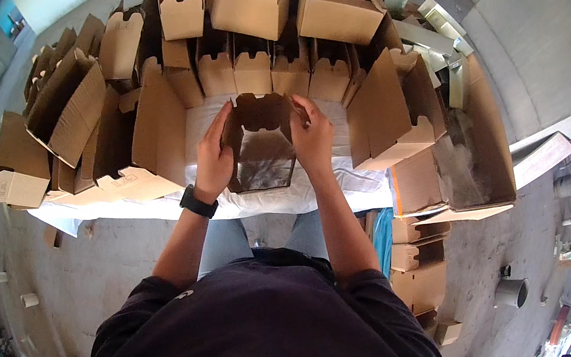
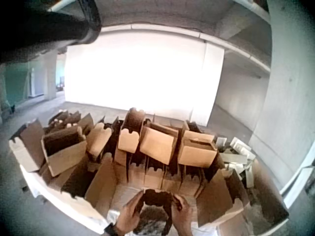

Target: The person picks up flat cardboard sheets, folds the sides and flaps to form the structure, and secures the bottom to create open boxes, placing each completed box into a larger container or onto a stack on a table.

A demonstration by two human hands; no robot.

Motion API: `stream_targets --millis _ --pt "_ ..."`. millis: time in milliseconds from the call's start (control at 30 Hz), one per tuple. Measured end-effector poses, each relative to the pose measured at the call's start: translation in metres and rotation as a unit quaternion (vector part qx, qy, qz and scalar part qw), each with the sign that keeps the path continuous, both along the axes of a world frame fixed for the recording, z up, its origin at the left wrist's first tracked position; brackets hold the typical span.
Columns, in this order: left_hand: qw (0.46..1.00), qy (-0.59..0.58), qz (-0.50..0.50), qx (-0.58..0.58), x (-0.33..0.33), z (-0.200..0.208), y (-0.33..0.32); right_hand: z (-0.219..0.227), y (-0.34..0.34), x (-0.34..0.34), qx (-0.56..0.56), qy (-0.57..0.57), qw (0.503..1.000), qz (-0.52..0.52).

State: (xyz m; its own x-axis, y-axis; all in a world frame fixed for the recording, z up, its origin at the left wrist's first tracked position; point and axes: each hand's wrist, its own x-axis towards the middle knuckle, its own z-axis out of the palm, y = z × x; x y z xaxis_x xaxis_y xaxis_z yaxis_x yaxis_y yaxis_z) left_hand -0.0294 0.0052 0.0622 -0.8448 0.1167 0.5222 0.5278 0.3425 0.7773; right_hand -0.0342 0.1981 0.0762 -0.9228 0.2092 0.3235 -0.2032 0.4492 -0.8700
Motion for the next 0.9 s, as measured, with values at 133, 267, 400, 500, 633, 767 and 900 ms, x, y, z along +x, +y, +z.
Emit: stream_targets --millis 133,267,400,500,633,767,900 --pt "1.000 -0.013 -0.011 0.018 -0.003 -0.004 0.002 -0.007 0.001 -0.008 0.031 0.058 0.998 -0.001" --pt "0.999 -0.029 -0.014 0.038 -0.002 -0.004 0.004 -0.006 -0.004 -0.010 0.181 0.124 0.976 0.011" --pt "0.998 -0.036 -0.009 0.044 -0.002 -0.006 0.005 0.004 -0.005 -0.009 0.291 0.106 0.951 0.007" --pt "0.998 -0.043 -0.006 0.046 -0.004 -0.003 0.005 0.014 -0.002 -0.009 0.340 0.135 0.931 0.013" --pt "0.998 -0.027 0.001 0.052 -0.004 -0.003 0.006 0.012 0.002 -0.010 0.325 0.138 0.935 0.034" --pt "0.998 -0.034 0.008 0.058 -0.004 -0.004 0.008 0.013 0.004 -0.013 0.335 0.146 0.929 0.056" --pt "0.998 -0.021 0.006 0.052 -0.002 -0.004 0.008 0.011 0.004 -0.010 0.378 0.110 0.917 0.059"
